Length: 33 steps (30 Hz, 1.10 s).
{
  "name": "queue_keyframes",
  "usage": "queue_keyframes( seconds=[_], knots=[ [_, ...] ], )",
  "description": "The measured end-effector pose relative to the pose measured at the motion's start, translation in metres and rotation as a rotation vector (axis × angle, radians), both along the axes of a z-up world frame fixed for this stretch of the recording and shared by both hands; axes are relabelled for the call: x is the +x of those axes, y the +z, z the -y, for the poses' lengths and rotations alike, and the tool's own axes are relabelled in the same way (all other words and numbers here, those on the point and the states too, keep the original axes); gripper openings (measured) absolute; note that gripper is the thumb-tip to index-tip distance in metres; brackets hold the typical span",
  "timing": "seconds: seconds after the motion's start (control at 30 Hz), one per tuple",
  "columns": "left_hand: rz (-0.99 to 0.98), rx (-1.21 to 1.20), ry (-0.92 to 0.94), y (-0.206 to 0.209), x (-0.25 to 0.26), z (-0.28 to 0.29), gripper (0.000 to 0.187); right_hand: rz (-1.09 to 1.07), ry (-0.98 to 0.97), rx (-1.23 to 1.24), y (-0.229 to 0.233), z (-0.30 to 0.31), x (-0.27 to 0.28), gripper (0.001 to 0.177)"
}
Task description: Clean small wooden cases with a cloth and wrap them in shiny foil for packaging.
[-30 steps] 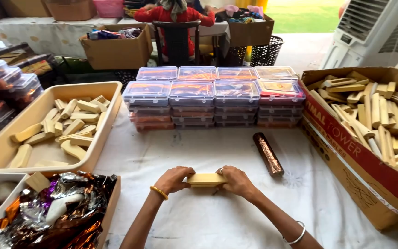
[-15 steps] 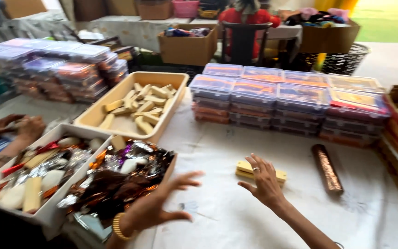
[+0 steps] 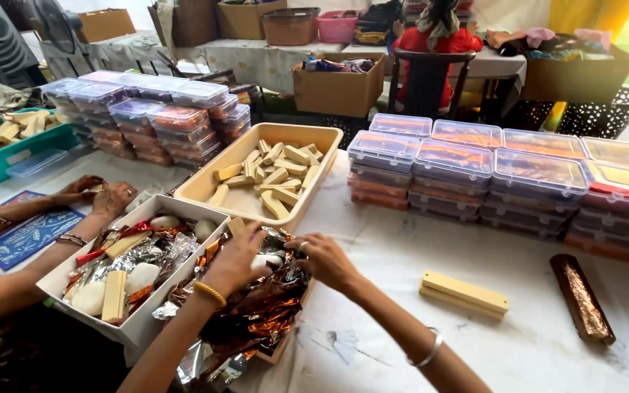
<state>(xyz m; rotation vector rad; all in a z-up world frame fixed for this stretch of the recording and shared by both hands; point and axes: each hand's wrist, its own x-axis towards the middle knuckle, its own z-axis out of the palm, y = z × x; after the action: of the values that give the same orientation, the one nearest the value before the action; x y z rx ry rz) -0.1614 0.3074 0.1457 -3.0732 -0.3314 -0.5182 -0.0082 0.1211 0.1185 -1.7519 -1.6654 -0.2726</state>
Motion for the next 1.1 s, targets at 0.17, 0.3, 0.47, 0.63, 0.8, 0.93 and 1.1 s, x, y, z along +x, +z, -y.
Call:
queue_keyframes(
  seconds=[0.17,0.3,0.47,0.63,0.8,0.93,1.1],
  knots=[
    [-0.299,-0.124,0.014,-0.052,0.009,-0.026,0.096,0.087,-0.043,0.009,-0.024,-0.02,-0.007,0.023],
    [-0.356,-0.268,-0.041,-0.077,0.008,-0.05,0.086,0.162,-0.133,0.091,-0.042,-0.013,-0.004,0.011],
    [-0.236,-0.28,-0.046,-0.06,-0.014,-0.019,0.09,0.206,-0.188,0.144,-0.043,0.006,0.004,0.011],
    [-0.072,-0.266,-0.09,-0.067,-0.026,-0.01,0.094,0.171,-0.232,0.235,-0.051,0.012,0.032,0.006],
    [-0.079,-0.233,-0.071,-0.067,-0.025,-0.009,0.089,-0.083,-0.318,0.412,-0.005,0.06,0.062,0.009],
    [-0.125,-0.14,-0.037,-0.033,-0.005,-0.002,0.089,-0.204,-0.327,0.397,0.007,0.108,0.081,0.014],
    [0.258,-0.139,-0.2,0.059,0.037,0.053,0.068,-0.73,-0.322,0.27,0.002,0.163,0.109,0.021]
  ],
)
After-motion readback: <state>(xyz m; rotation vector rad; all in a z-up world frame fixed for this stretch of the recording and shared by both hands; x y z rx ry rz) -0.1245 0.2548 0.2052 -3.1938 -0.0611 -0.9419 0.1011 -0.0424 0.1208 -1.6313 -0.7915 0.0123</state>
